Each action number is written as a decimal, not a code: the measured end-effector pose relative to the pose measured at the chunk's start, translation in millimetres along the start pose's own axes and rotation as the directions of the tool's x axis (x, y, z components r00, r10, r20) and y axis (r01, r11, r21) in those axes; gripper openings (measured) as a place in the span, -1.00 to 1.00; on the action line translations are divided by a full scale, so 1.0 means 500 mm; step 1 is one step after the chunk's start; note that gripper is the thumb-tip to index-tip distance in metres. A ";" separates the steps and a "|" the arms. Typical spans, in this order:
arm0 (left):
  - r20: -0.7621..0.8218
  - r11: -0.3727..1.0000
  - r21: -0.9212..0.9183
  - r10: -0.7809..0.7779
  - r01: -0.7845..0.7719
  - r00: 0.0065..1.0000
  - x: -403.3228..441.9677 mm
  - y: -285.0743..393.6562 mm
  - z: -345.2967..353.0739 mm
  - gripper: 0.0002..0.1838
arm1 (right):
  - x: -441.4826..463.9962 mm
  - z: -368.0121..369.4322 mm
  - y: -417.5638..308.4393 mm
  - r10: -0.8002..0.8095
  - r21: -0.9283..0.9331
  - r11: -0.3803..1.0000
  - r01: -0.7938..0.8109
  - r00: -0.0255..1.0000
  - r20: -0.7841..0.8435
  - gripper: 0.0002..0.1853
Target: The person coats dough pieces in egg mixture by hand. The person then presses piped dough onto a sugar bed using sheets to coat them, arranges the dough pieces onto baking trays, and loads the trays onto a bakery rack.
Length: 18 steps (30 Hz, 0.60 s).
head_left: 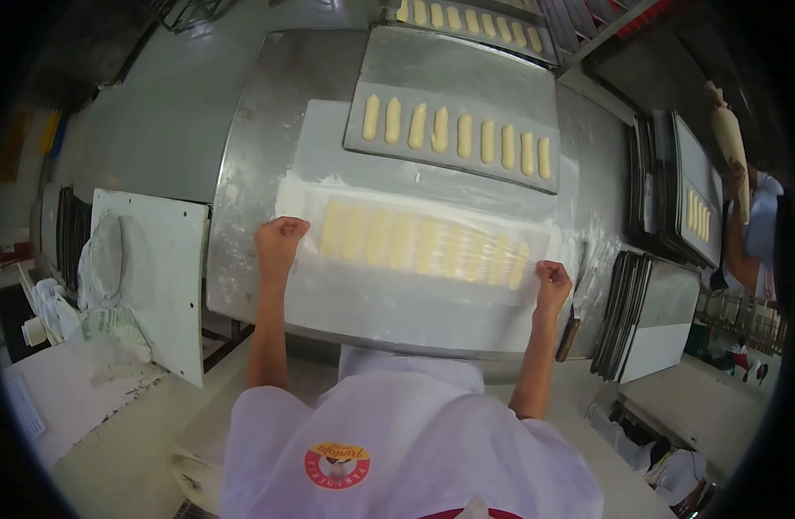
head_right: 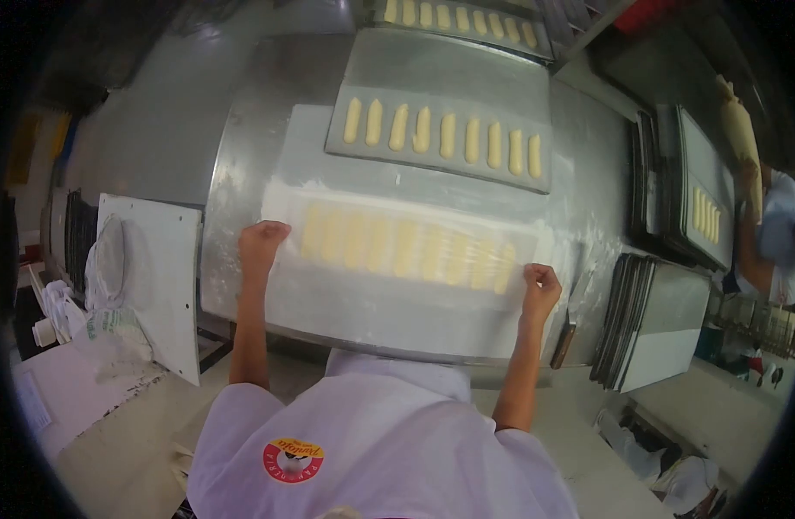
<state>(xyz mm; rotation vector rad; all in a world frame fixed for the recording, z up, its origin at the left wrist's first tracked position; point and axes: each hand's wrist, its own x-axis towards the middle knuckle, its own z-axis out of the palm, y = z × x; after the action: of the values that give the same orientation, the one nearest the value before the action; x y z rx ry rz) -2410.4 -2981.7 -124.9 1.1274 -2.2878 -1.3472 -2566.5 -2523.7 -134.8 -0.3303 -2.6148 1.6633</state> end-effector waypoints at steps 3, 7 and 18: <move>-0.041 0.998 0.037 0.060 -0.058 0.997 0.002 -0.008 0.000 -0.83 | -0.008 0.005 0.000 0.011 0.071 0.997 -0.010 1.000 -0.012 -0.91; -0.029 0.994 0.082 0.070 -0.067 0.997 0.006 0.046 0.002 -0.82 | 0.012 0.008 -0.003 -0.061 -0.070 0.996 0.059 0.998 -0.018 -0.88; 0.016 0.974 0.002 0.227 -0.228 0.974 0.070 -0.021 -0.003 -0.86 | 0.047 -0.016 -0.028 0.060 0.134 0.987 -0.083 0.984 0.166 -0.88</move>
<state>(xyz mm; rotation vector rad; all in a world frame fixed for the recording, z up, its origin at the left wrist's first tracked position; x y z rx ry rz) -2427.8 -3010.8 -138.1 0.8272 -2.3471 -1.2670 -2590.8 -2517.6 -121.0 -0.3001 -2.6044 1.9651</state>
